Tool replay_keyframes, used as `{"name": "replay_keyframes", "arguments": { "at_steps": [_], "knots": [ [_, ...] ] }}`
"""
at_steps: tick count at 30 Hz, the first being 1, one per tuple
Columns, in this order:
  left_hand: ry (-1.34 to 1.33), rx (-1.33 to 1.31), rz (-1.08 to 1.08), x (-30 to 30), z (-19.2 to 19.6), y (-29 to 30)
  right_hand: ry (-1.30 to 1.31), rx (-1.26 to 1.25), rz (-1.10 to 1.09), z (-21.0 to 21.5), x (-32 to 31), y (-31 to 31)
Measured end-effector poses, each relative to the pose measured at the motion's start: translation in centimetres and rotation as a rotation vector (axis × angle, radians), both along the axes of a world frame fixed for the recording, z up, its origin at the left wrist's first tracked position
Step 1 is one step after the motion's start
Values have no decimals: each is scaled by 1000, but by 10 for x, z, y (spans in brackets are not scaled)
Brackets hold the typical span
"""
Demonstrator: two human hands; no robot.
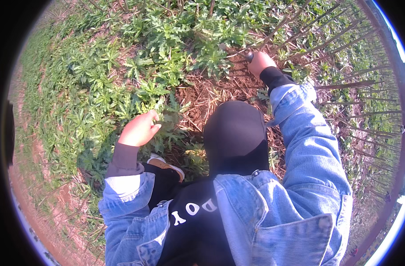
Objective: The person uses a small hand tool to loosen soil and remove weeds from a garden bed. They repeatedly dig around the base of plants, pull out weeds, and clear the area while kneeling.
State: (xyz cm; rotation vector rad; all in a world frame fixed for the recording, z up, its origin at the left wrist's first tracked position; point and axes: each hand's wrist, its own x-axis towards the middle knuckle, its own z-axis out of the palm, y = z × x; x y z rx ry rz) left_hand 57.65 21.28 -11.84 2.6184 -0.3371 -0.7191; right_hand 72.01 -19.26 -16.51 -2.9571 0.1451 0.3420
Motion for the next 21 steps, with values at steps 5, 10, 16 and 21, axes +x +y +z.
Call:
{"name": "replay_keyframes", "arguments": {
  "at_steps": [5, 10, 16, 21],
  "knots": [
    [45, -35, -6, 7, -5, -1, 59, 16, -75, -57, 10, 23],
    [35, -80, -38, 14, -10, -1, 220, 4, 43, -57, -23, 2],
    [45, -61, -79, 27, -13, -4, 572, -244, 165, 0, -27, -53],
    [61, -89, -82, 35, -21, -6, 207, 39, 0, 6, -46, -75]
  ]
}}
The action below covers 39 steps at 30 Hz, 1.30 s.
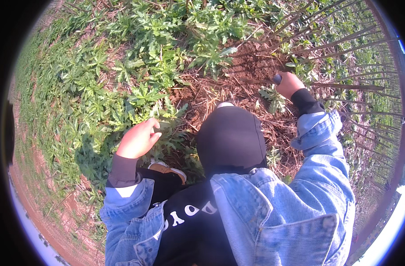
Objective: The person uses a small hand tool to loosen soil and remove weeds from a garden bed. They repeatedly dig around the base of plants, pull out weeds, and clear the area while kneeling.
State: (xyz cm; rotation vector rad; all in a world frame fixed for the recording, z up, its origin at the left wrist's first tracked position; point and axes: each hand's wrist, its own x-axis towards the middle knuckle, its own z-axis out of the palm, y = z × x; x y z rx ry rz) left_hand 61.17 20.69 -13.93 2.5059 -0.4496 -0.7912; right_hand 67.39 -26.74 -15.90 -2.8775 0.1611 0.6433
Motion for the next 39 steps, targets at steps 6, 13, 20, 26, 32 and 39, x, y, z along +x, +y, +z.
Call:
{"name": "replay_keyframes", "arguments": {
  "at_steps": [6, 13, 20, 26, 32, 39],
  "knots": [
    [73, 75, 4, 11, -17, -2, -318, 71, -34, -70, 24, 39],
    [277, 140, 51, 10, -42, 3, -220, 69, -12, -131, 12, 51],
    [88, -63, 129, 20, -55, -5, -186, 117, -100, -175, -10, 45],
    [84, -55, 134, 25, -61, -13, -76, 250, -218, -215, -20, 65],
    [83, -49, 160, 17, -61, -1, -258, 442, -288, -242, -39, 58],
    [104, -29, 66, 14, -74, 6, -192, 437, -332, -258, -29, 79]
  ]
}}
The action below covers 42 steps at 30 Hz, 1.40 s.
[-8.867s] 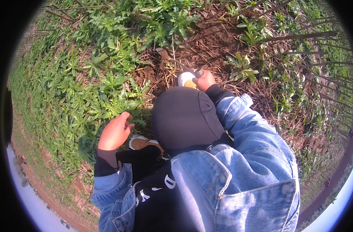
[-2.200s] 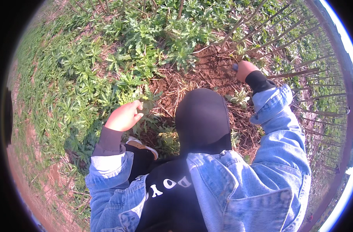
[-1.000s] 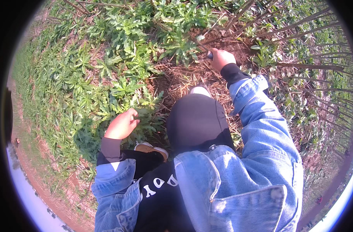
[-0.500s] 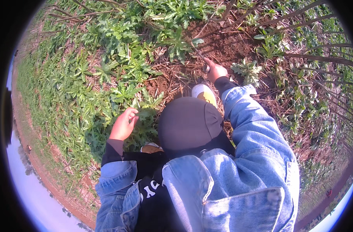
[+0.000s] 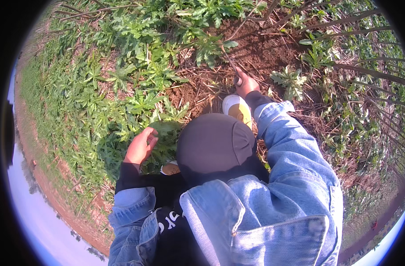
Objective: The person uses a small hand tool to loosen soil and remove weeds from a garden bed. They repeatedly dig around the base of plants, pull out weeds, and clear the area while kneeling.
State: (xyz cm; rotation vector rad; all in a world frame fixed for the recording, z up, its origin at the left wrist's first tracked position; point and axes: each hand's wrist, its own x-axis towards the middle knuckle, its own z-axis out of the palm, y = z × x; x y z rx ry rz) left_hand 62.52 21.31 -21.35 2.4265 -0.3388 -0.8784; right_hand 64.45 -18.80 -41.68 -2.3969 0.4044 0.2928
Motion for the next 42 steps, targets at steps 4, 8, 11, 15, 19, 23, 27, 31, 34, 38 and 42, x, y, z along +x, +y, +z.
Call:
{"name": "replay_keyframes", "arguments": {
  "at_steps": [4, 8, 11, 15, 19, 23, 27, 31, 34, 38, 42],
  "knots": [
    [7, -39, -41, 10, 0, -22, -12, 272, -117, 15, 18, 19],
    [-8, -53, -73, 17, 10, -49, -7, 192, -75, 38, 32, 6],
    [-20, -91, -44, 9, 22, -54, -138, -17, 62, 50, 16, -23],
    [-60, 20, -23, -9, 31, -34, 8, -93, 80, 49, -47, -33],
    [23, 17, -16, -22, 26, -19, -75, -30, -23, 27, -10, -7],
    [163, 67, 27, -19, 23, -17, -135, 16, 39, 17, 70, 15],
    [40, 146, 18, -12, 23, -18, -48, 101, 7, 32, 27, -3],
    [-62, 135, -31, -12, 25, -20, 67, 103, 14, 53, -53, -39],
    [46, 163, -55, -13, 32, -22, 44, 296, -159, 78, -80, -52],
    [-11, 179, -45, -11, 45, -24, -178, 73, -86, 121, -63, -54],
    [-88, 136, -33, -16, 56, -25, -177, -327, 70, 147, -18, -50]
  ]
}}
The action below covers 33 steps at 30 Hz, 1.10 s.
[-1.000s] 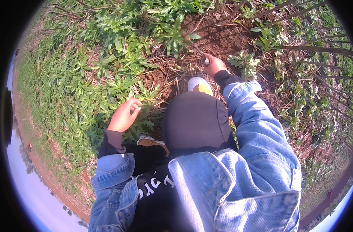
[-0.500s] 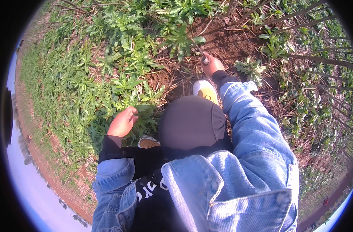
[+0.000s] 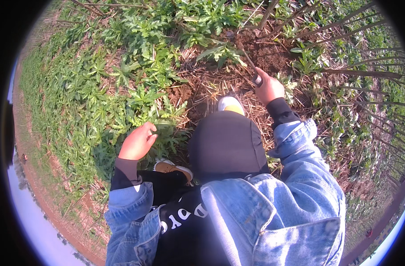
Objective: The person uses a small hand tool to loosen soil and remove weeds from a garden bed. They repeatedly dig around the base of plants, pull out weeds, and clear the area while kneeling.
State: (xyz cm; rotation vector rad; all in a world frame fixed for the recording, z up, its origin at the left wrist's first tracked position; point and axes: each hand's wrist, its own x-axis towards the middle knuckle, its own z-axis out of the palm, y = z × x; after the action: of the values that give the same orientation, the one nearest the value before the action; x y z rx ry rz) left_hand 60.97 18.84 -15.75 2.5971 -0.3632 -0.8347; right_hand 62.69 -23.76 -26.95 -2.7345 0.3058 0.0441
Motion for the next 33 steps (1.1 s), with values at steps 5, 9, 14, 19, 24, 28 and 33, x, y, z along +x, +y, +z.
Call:
{"name": "replay_keyframes", "arguments": {
  "at_steps": [5, 9, 14, 19, 24, 28, 33],
  "knots": [
    [2, 0, 24, -7, 14, 5, 228, 15, -160, 20, 4, -31],
    [-77, -26, 9, -13, 19, 12, 144, 146, -241, 38, -40, -50],
    [-56, -76, -52, -14, 21, 6, 62, 102, -56, 54, -12, -8],
    [-38, -15, -15, -14, 26, 8, 152, -96, 184, 59, 86, 51],
    [-33, -14, 22, -16, 26, 16, 370, -169, 277, 68, 101, 36],
    [-66, -5, -17, -10, 26, 13, 684, -375, 239, 77, 59, -24],
    [-81, -81, -77, -5, 27, 4, 1215, -683, 396, 105, 8, -75]
  ]
}}
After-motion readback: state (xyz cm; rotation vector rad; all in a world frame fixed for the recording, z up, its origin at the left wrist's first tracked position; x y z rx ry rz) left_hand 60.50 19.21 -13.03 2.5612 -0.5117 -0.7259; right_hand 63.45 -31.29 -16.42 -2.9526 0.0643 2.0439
